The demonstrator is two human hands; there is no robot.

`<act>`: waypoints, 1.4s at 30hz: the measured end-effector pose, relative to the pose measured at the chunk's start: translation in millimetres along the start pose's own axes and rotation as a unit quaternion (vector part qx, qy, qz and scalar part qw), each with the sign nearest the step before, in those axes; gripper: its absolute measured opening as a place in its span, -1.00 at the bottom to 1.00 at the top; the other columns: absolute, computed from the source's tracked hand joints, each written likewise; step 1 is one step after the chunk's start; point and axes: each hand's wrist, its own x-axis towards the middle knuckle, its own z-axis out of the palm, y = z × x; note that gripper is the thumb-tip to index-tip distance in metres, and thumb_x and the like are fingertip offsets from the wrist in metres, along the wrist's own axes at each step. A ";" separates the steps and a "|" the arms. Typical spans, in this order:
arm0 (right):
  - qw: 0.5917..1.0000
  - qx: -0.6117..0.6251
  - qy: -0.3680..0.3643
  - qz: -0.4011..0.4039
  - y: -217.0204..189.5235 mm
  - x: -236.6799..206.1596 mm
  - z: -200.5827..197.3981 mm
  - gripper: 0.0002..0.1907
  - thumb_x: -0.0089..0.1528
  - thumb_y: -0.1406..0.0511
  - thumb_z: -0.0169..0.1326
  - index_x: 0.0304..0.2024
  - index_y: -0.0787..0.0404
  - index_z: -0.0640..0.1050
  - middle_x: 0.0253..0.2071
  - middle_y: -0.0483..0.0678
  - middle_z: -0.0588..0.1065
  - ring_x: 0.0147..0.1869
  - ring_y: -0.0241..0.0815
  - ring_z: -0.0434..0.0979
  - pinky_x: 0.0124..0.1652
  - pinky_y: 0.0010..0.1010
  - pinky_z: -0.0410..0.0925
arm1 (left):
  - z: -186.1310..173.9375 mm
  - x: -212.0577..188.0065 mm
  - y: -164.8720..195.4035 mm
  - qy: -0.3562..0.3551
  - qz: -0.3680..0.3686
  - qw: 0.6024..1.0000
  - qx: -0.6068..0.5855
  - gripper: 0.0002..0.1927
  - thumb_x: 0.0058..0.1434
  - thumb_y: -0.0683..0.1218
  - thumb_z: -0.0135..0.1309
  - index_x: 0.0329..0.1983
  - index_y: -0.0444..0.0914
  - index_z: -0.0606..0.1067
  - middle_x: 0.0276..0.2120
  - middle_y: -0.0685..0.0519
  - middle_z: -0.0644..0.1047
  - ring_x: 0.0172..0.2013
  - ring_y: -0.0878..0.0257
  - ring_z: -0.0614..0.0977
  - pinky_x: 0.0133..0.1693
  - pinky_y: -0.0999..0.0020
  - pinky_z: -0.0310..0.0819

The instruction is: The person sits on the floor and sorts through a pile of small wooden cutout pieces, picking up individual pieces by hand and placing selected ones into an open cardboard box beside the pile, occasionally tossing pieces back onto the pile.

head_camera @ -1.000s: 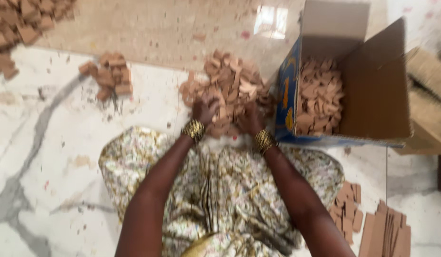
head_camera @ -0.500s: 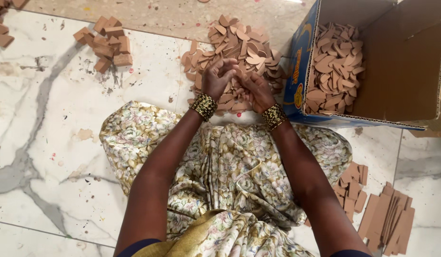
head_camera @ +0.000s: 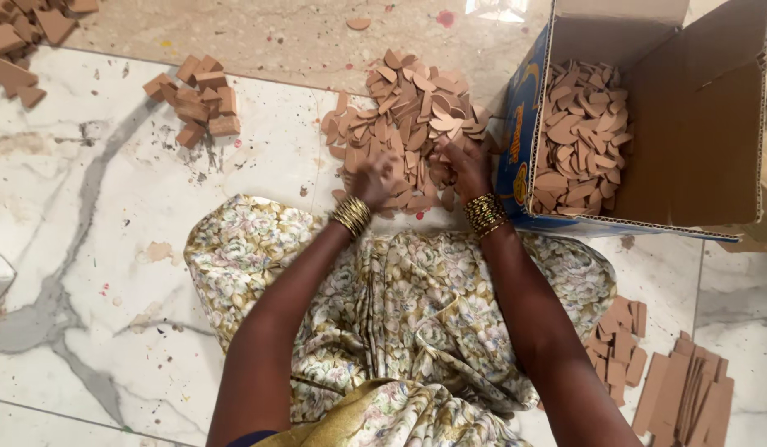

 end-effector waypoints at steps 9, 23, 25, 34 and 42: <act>0.995 0.082 -0.052 -0.029 4.6 -3.2 -1.3 -0.78 0.41 0.32 0.20 0.08 0.21 0.51 -0.32 -0.10 0.48 -0.39 -0.28 0.53 -0.46 -0.46 0.43 | 41.5 -29.2 15.5 -0.013 0.300 0.902 0.311 -0.56 0.19 -0.17 0.00 0.17 -0.13 0.40 -0.05 -0.05 0.47 0.02 0.00 0.50 0.02 0.05 0.45; 0.984 -0.116 0.128 -0.053 -6.1 -34.8 -0.6 -0.59 0.29 0.42 0.08 0.21 0.14 0.46 0.02 -0.05 0.55 -0.06 -0.21 0.55 -0.25 -0.43 0.45 | -24.9 -10.3 -14.3 0.115 0.043 0.992 0.011 -0.92 0.30 -0.09 0.06 -0.22 -0.13 0.55 -0.40 -0.02 0.60 -0.32 0.09 0.63 -0.19 0.17 0.56; 0.987 -0.038 0.061 -0.144 -7.1 -38.3 -6.1 -0.63 0.34 0.46 0.08 0.21 0.24 0.49 0.08 -0.06 0.58 0.08 -0.26 0.59 -0.06 -0.48 0.51 | -39.5 -16.4 -32.1 0.219 0.101 0.970 -0.038 -0.94 0.29 -0.14 0.07 -0.26 -0.16 0.55 -0.37 0.02 0.60 -0.30 0.12 0.64 -0.19 0.18 0.58; 0.797 -0.569 0.147 -0.138 0.0 -54.7 6.5 -0.43 0.04 0.19 0.37 0.05 0.22 0.49 -0.14 0.13 0.56 -0.18 0.09 0.57 -0.30 -0.04 0.45 | -22.7 -45.4 -40.2 0.176 0.190 0.964 0.055 -0.67 0.10 -0.12 0.35 -0.08 -0.20 0.53 -0.02 -0.07 0.47 0.02 -0.02 0.52 0.08 0.09 0.50; 0.554 -0.810 -0.058 0.183 25.2 -79.3 3.2 -0.55 0.05 0.13 0.36 -0.03 0.09 0.63 -0.06 0.06 0.61 0.06 0.07 0.62 -0.04 -0.01 0.45 | -4.1 -52.9 -36.6 0.109 0.285 0.938 0.166 -0.41 -0.16 -0.04 0.45 0.00 -0.15 0.55 0.04 -0.08 0.41 0.07 -0.09 0.45 0.05 -0.02 0.44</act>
